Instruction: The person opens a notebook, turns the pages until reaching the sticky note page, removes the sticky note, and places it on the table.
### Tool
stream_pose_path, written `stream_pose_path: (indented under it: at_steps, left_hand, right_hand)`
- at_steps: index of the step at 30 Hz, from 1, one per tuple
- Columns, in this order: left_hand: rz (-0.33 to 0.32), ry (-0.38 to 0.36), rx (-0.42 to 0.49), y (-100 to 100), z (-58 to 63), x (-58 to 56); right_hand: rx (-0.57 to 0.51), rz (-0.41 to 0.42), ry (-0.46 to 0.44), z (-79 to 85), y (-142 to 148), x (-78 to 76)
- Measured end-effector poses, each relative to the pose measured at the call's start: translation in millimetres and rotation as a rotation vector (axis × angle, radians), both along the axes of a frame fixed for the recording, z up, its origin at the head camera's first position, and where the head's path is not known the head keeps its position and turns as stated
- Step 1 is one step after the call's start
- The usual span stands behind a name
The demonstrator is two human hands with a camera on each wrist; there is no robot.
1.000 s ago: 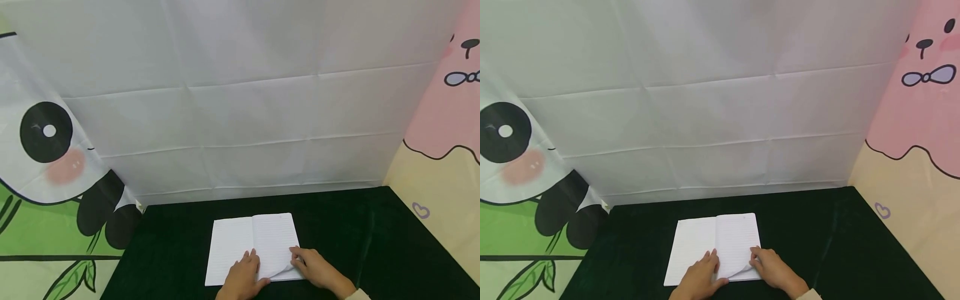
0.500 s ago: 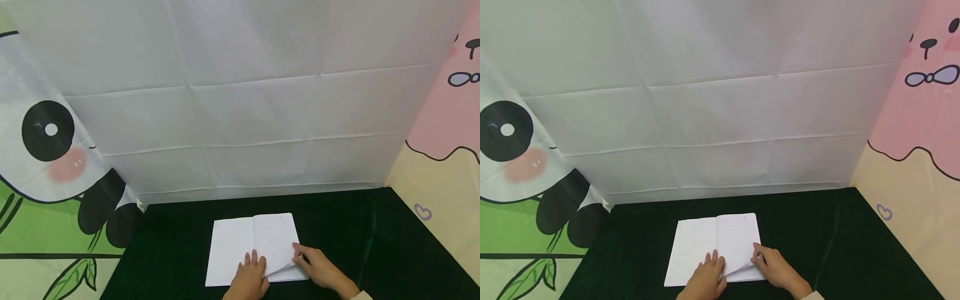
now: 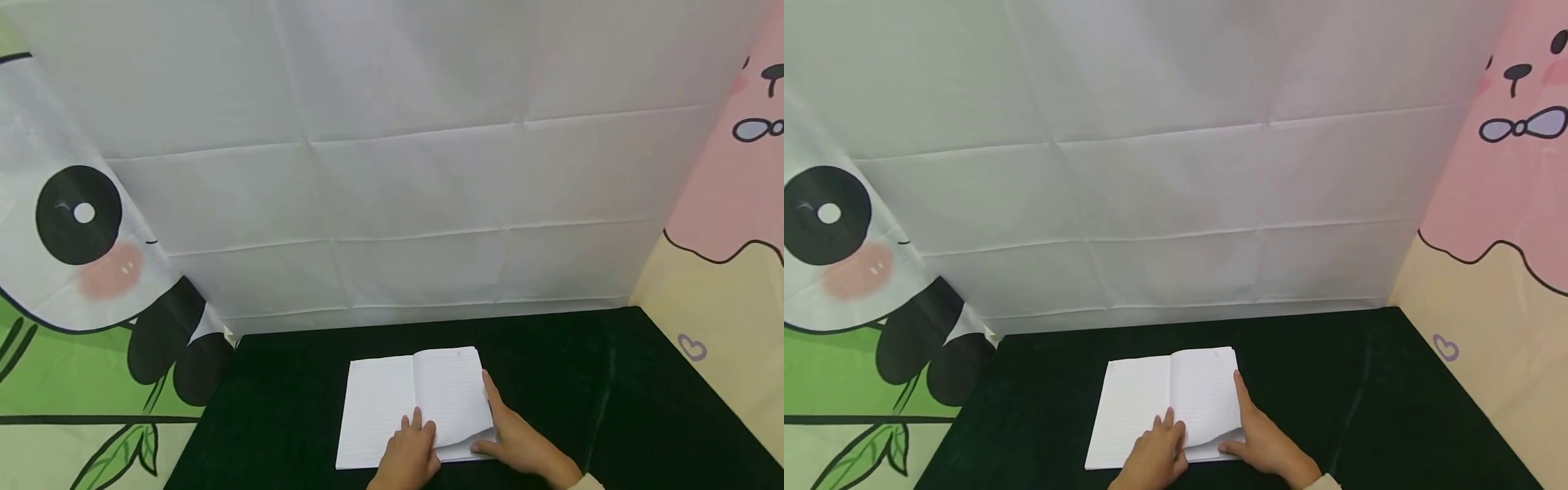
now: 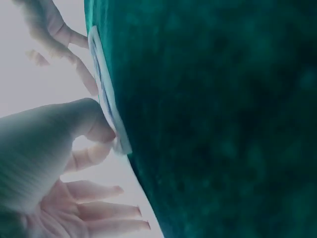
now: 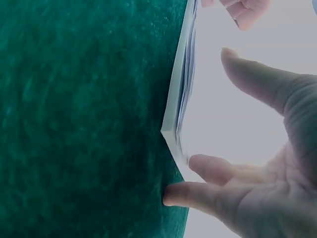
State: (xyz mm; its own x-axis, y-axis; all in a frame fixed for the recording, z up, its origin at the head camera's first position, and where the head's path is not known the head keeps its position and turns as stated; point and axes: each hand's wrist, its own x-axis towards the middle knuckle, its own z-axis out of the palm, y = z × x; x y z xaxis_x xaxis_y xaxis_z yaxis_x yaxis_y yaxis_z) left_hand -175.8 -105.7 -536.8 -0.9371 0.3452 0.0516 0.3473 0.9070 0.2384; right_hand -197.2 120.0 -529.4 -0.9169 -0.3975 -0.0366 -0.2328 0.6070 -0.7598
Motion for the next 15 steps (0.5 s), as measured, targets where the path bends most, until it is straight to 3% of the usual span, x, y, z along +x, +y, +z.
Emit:
stream_pose_path:
  at_steps: [9,15]
  left_hand:
    - [0.099,0.131,0.122,-3.4,-3.2,0.6]
    - [0.240,0.092,0.218,-6.9,-0.6,-0.1]
  right_hand:
    - [0.002,-0.013,-0.029,0.8,-1.3,-1.2]
    - [0.099,-0.065,-0.084,2.1,-6.0,-0.2]
